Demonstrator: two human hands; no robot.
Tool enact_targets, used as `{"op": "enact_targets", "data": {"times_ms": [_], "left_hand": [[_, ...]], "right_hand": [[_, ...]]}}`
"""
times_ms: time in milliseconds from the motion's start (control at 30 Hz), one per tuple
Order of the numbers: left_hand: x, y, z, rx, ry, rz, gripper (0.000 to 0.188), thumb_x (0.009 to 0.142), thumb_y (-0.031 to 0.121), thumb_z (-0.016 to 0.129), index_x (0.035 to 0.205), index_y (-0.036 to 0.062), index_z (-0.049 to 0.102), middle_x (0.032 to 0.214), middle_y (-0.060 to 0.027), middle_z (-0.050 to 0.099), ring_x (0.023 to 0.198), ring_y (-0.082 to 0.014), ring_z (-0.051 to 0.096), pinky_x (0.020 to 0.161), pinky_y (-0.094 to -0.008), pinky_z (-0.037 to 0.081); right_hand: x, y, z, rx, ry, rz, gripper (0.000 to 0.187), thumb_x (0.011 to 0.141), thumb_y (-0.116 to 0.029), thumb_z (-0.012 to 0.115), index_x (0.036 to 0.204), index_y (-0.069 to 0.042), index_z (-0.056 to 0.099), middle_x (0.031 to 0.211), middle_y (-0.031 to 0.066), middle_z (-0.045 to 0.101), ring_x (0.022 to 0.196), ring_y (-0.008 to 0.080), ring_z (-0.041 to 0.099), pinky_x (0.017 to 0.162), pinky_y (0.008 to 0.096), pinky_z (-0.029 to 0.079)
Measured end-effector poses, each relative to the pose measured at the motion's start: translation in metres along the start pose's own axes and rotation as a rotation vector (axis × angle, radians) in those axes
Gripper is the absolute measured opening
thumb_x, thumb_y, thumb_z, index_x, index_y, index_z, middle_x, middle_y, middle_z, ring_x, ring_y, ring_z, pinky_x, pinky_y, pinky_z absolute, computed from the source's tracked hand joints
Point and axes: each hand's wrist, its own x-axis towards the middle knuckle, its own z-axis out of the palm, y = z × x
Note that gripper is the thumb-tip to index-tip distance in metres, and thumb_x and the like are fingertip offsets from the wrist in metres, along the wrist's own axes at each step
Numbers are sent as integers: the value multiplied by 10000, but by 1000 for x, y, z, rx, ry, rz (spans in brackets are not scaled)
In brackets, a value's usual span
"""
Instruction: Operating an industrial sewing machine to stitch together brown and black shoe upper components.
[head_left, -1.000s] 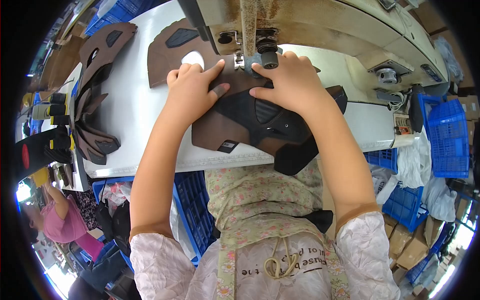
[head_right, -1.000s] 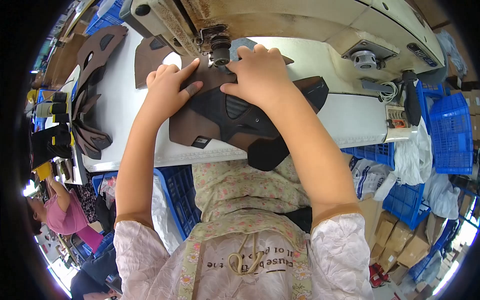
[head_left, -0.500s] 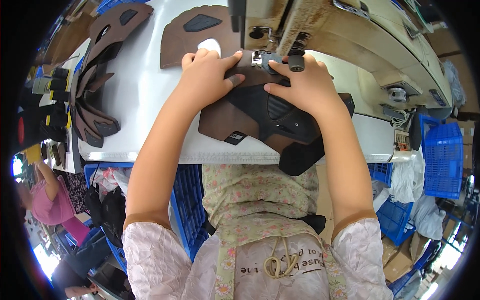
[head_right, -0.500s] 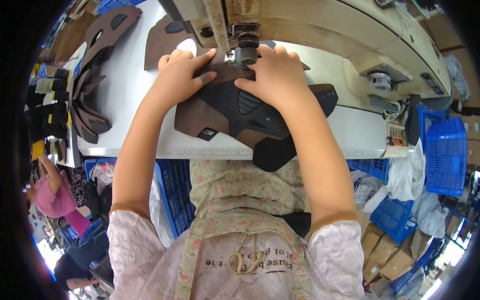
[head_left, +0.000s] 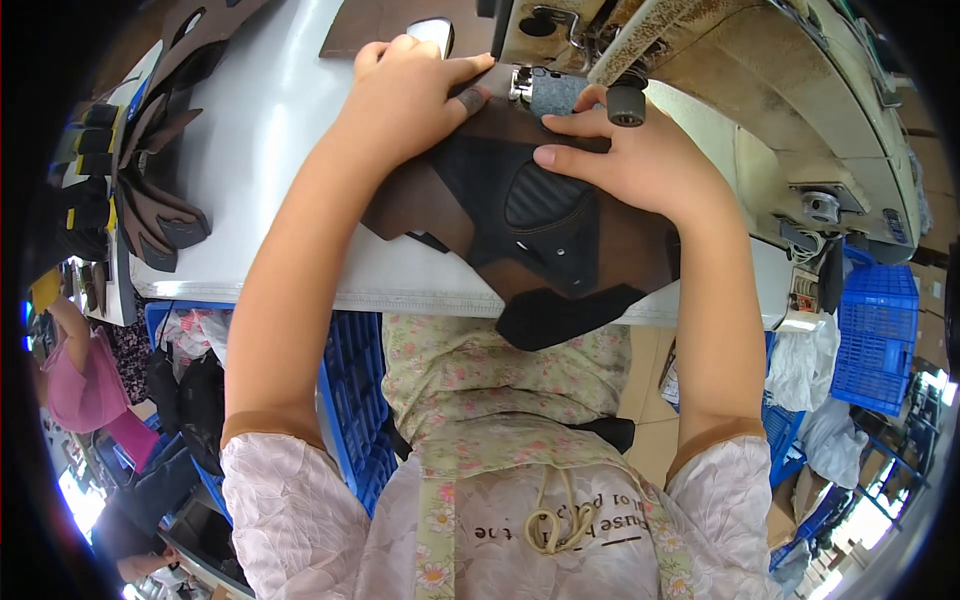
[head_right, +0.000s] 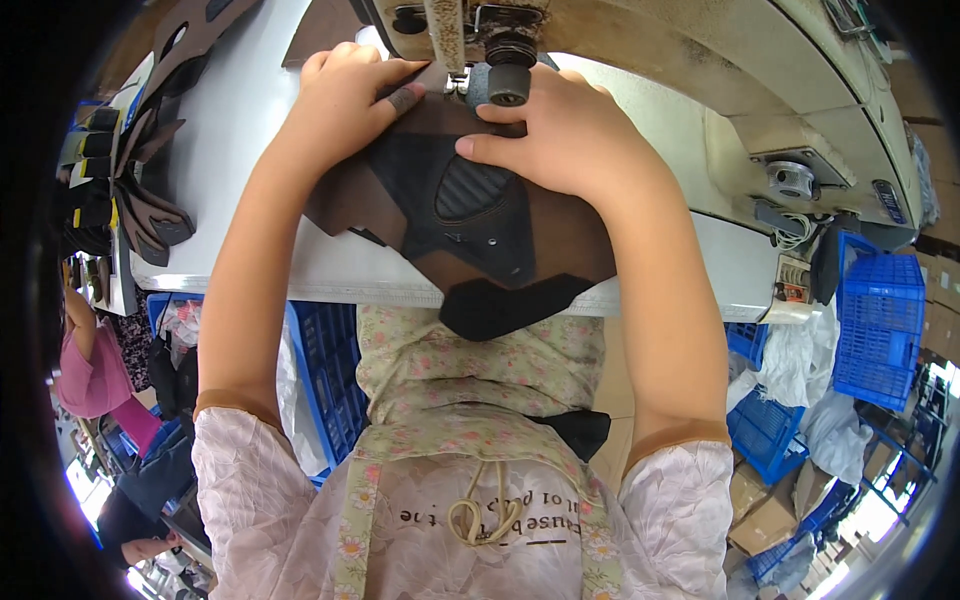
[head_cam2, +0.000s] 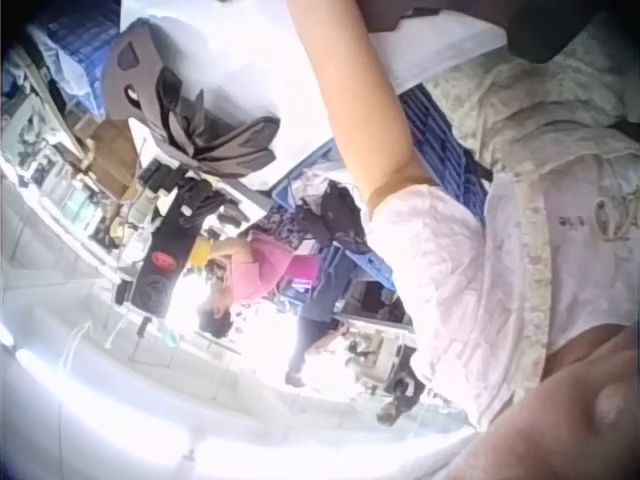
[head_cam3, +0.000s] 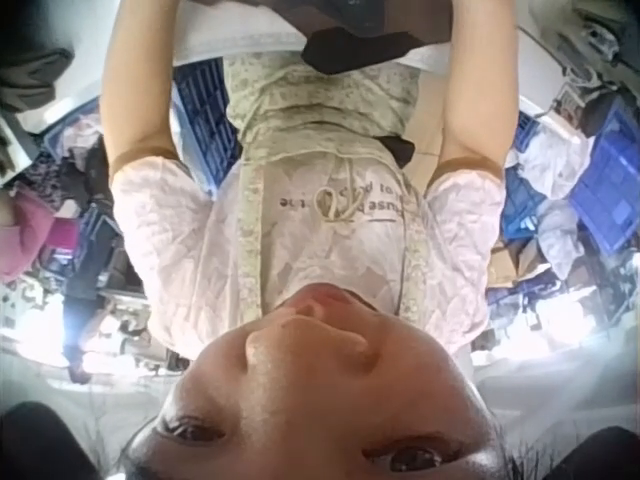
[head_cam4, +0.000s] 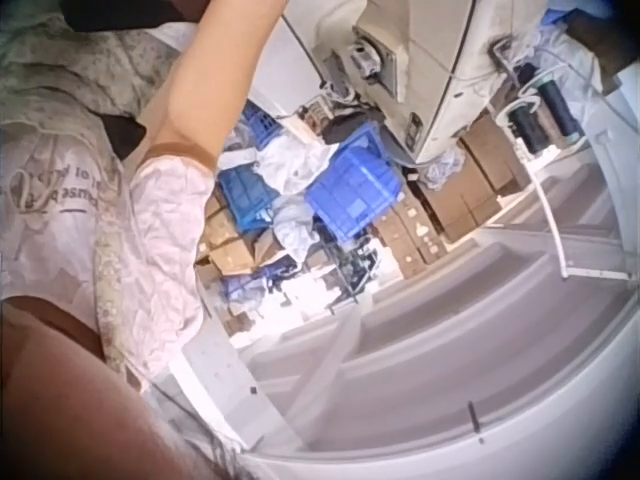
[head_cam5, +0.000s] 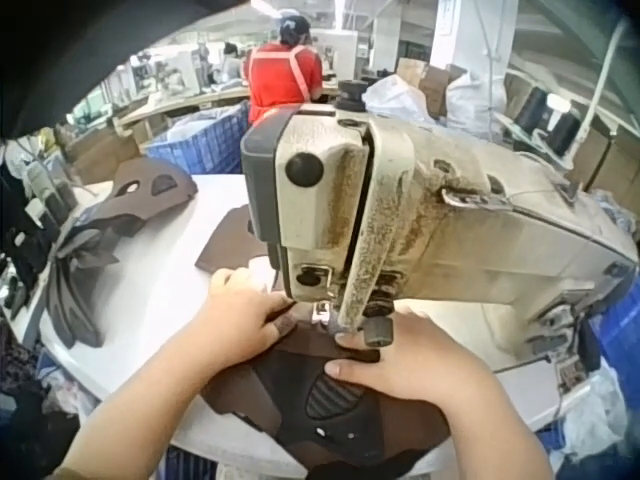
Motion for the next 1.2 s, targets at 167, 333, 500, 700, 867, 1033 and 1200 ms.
{"op": "enact_targets", "data": {"times_ms": [167, 333, 500, 700, 867, 1033, 1200], "left_hand": [[6, -12, -2, -74, -59, 57, 281, 891, 301, 681, 1140, 181, 731, 1028, -81, 669, 1064, -267, 569, 985, -432, 353], [11, -13, -4, -119, -88, 81, 244, 891, 283, 677, 1086, 154, 746, 1072, -93, 683, 1081, -291, 569, 997, -441, 349], [11, -10, -2, -131, -21, 76, 179, 874, 236, 684, 993, 133, 770, 963, -125, 701, 1026, -328, 568, 993, -442, 351], [12, -16, -4, -132, -124, 68, 295, 883, 357, 688, 1098, 164, 749, 1034, -118, 650, 1127, -311, 542, 1055, -436, 311], [14, -16, -4, -129, -125, 85, 299, 892, 359, 676, 1090, 149, 753, 1034, -123, 651, 1129, -307, 540, 1059, -438, 307], [15, -16, -4, -129, -124, 105, 304, 898, 364, 666, 1086, 142, 754, 1031, -129, 652, 1123, -304, 543, 1063, -443, 310], [18, -18, -3, -127, -156, 106, 295, 896, 366, 665, 1079, 154, 756, 1022, -122, 654, 1108, -301, 549, 1062, -448, 318]], "right_hand": [[6, 0, -13, 98, -223, 2, 584, 778, -573, 744, 1127, -105, 729, 1108, 116, 651, 1036, 292, 639, 900, 384, 499], [-1, 1, -7, 51, -183, -84, 681, 775, -651, 699, 1155, -87, 724, 1170, 164, 629, 1109, 332, 603, 957, 405, 481], [-7, 2, 0, -11, -99, -187, 730, 779, -716, 637, 1165, -104, 731, 1178, 144, 629, 1153, 334, 546, 1009, 413, 438], [-11, 10, 3, 215, -108, -170, 660, 823, -655, 642, 1138, -82, 735, 1204, 150, 612, 1166, 332, 534, 1002, 405, 439], [-19, 10, 14, 134, -21, -201, 620, 848, -626, 629, 1127, -83, 736, 1212, 154, 600, 1187, 336, 521, 1017, 425, 422], [-21, 10, 18, 59, 29, -232, 616, 863, -622, 608, 1155, -93, 727, 1212, 144, 597, 1200, 338, 511, 1038, 442, 395], [-23, 11, 23, 65, 76, -229, 610, 879, -608, 594, 1160, -82, 721, 1204, 142, 597, 1193, 329, 507, 1049, 437, 381]]}}
